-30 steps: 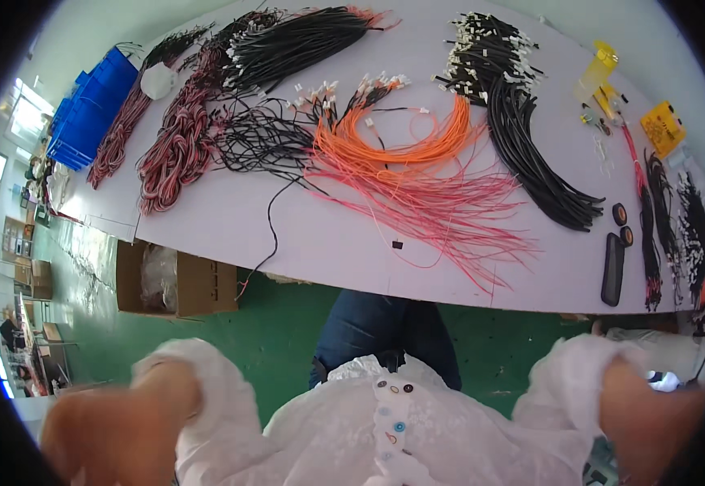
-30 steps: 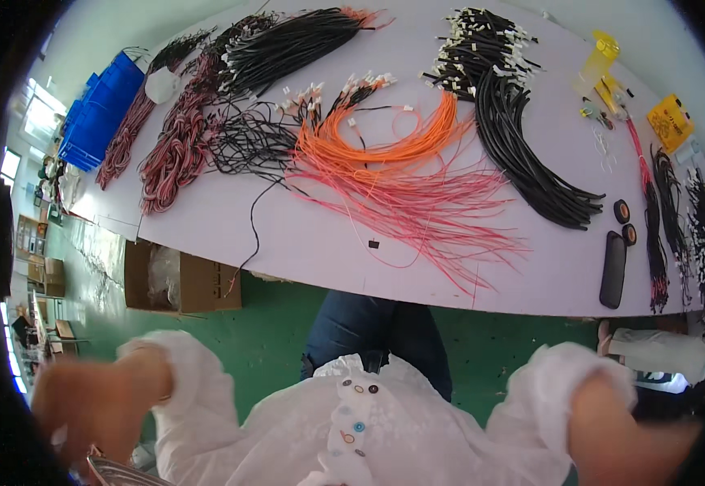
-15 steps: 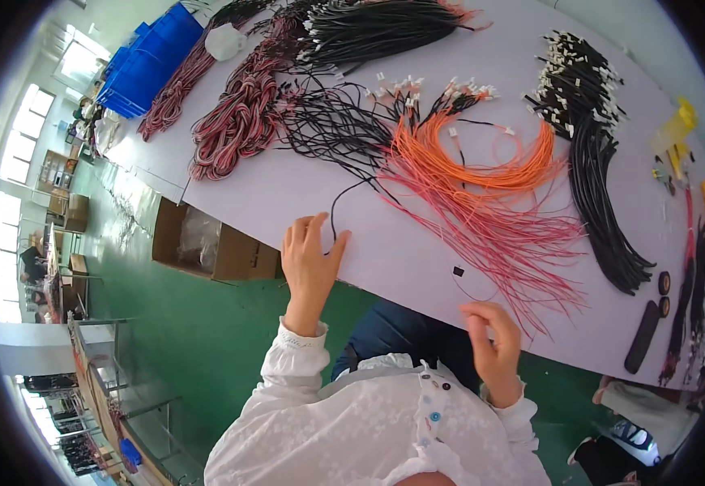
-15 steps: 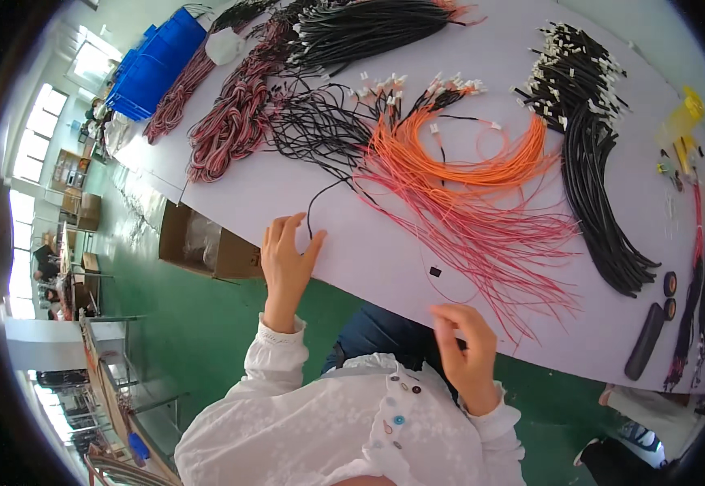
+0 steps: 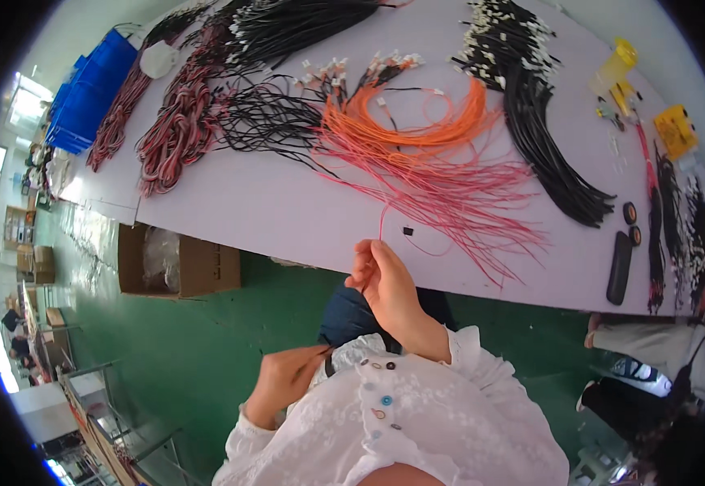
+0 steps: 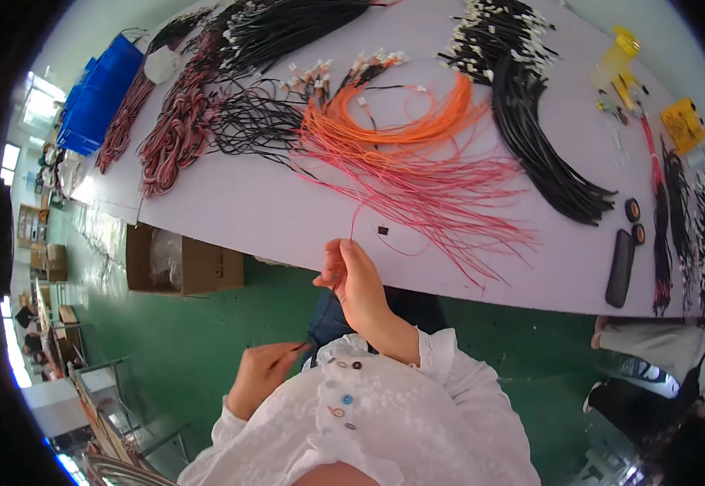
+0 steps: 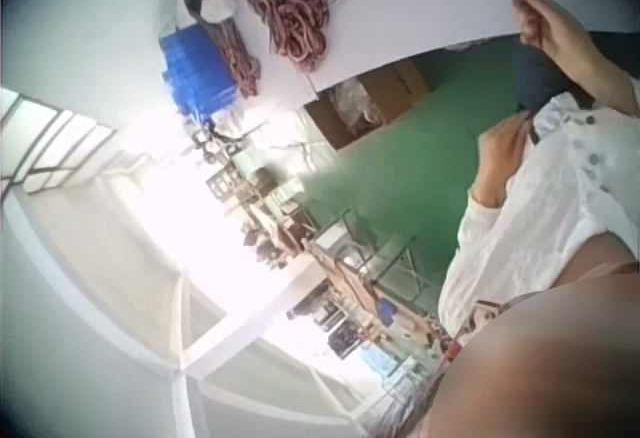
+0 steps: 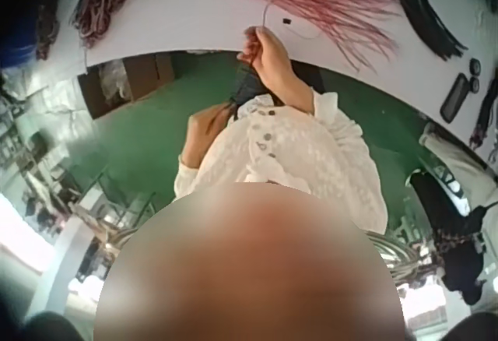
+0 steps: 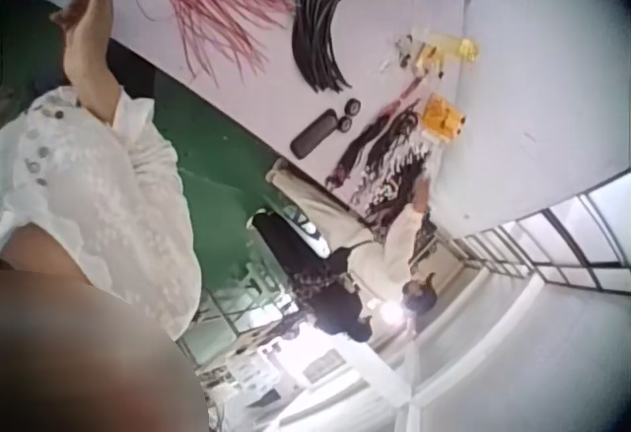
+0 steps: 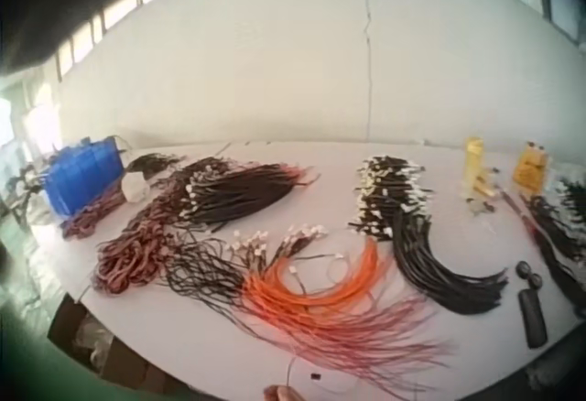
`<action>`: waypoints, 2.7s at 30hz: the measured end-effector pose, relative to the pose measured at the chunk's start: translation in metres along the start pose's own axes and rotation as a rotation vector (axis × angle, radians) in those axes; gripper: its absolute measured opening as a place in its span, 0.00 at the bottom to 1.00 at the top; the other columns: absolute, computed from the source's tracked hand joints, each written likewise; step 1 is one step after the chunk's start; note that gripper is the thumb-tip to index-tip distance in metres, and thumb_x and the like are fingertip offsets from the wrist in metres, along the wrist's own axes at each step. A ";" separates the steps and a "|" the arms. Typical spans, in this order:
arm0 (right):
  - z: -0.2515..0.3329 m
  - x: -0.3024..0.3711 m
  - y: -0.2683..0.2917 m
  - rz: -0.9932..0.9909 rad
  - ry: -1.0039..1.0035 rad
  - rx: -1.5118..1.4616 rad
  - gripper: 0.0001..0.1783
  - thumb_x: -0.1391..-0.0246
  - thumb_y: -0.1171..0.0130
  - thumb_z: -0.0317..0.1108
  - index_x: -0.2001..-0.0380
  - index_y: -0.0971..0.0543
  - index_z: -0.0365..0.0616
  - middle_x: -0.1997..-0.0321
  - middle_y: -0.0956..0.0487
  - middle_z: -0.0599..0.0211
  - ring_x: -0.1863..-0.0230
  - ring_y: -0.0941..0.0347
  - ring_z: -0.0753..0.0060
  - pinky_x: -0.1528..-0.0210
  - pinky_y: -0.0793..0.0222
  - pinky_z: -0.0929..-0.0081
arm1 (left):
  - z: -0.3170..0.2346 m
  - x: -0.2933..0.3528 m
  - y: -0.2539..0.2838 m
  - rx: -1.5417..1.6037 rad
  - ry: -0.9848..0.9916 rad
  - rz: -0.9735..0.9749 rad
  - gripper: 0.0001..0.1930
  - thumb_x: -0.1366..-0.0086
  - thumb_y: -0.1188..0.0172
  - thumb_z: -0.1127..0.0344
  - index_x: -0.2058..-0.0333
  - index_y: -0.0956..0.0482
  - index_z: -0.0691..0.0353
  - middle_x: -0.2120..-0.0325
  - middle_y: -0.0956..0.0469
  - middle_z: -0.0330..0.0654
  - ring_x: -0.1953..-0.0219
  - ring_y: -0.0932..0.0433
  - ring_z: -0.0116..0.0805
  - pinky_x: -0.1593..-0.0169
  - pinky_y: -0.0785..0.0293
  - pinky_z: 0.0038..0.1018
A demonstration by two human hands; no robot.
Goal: Assembling wire harnesses by inserting colored wires into black plastic connectors at a workstation.
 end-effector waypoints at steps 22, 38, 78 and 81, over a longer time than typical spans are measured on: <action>0.104 0.199 0.144 -0.452 0.672 -0.062 0.13 0.29 0.54 0.41 0.61 0.26 0.44 0.80 0.41 0.82 0.80 0.47 0.87 0.76 0.49 0.83 | 0.181 0.086 -0.006 0.156 0.589 0.079 0.12 0.31 0.42 0.63 0.64 0.15 0.67 0.83 0.39 0.23 0.79 0.45 0.14 0.76 0.52 0.20; 0.108 0.240 0.163 -0.764 0.642 0.376 0.15 0.28 0.54 0.43 0.66 0.28 0.45 0.81 0.46 0.83 0.82 0.56 0.90 0.80 0.57 0.85 | 0.160 0.013 -0.054 -0.255 0.169 0.178 0.10 0.33 0.39 0.65 0.65 0.15 0.66 0.83 0.28 0.34 0.80 0.35 0.21 0.75 0.40 0.23; 0.070 0.211 0.092 -0.355 0.476 0.769 0.06 0.34 0.45 0.30 0.59 0.24 0.38 0.69 0.25 0.73 0.70 0.32 0.86 0.69 0.40 0.88 | -0.080 -0.103 -0.161 0.809 -0.029 0.681 0.10 0.30 0.41 0.70 0.52 0.21 0.65 0.62 0.20 0.37 0.63 0.24 0.21 0.61 0.26 0.19; 0.069 0.211 0.098 -0.377 0.450 0.639 0.05 0.33 0.47 0.31 0.61 0.25 0.40 0.72 0.27 0.73 0.75 0.38 0.89 0.73 0.45 0.88 | -0.065 -0.135 -0.127 0.647 -0.200 0.429 0.15 0.32 0.39 0.72 0.48 0.23 0.64 0.61 0.19 0.38 0.62 0.24 0.23 0.59 0.25 0.21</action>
Point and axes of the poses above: each hand's wrist, its own x-axis away from the middle knuckle, its own y-axis out of the back of the hand, z = x × y, the point moved 5 cm from there along -x, towards the middle knuckle
